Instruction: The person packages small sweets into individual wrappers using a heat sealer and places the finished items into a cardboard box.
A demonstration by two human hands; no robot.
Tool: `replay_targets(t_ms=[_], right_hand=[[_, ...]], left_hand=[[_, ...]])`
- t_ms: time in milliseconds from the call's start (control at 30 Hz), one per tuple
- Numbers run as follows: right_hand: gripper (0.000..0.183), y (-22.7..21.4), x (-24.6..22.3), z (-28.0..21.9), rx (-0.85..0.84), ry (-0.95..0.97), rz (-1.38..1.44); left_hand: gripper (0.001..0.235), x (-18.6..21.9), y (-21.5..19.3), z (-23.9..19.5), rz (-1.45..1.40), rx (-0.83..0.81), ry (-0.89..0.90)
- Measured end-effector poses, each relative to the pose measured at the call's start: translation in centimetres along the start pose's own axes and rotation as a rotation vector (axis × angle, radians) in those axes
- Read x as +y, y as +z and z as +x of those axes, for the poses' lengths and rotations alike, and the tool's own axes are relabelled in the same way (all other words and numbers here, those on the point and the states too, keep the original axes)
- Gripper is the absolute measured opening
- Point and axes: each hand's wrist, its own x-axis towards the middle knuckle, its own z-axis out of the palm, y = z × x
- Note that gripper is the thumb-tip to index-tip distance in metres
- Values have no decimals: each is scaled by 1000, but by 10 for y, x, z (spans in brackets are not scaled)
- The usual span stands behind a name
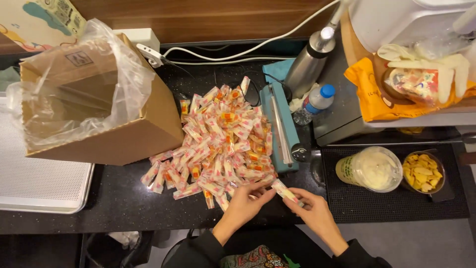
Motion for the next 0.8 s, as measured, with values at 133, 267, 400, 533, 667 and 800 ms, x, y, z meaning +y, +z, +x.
replay_targets(t_ms=[133, 267, 400, 533, 667, 800], right_hand=[[45, 21, -24, -3, -34, -152, 52], [60, 31, -56, -15, 10, -278, -213], [53, 30, -89, -40, 55, -366, -125], [55, 47, -106, -20, 123, -431, -17], [32, 55, -119, -8, 250, -566, 63], [26, 54, -121, 1, 176, -598, 119]], left_hand=[[35, -9, 34, 21, -372, -51, 64], [31, -2, 30, 28, -595, 252, 206], [49, 13, 17, 4, -204, 407, 297], [53, -1, 7, 25, 598, 663, 600], [53, 24, -1, 14, 654, 762, 627], [45, 55, -20, -16, 59, 497, 449]])
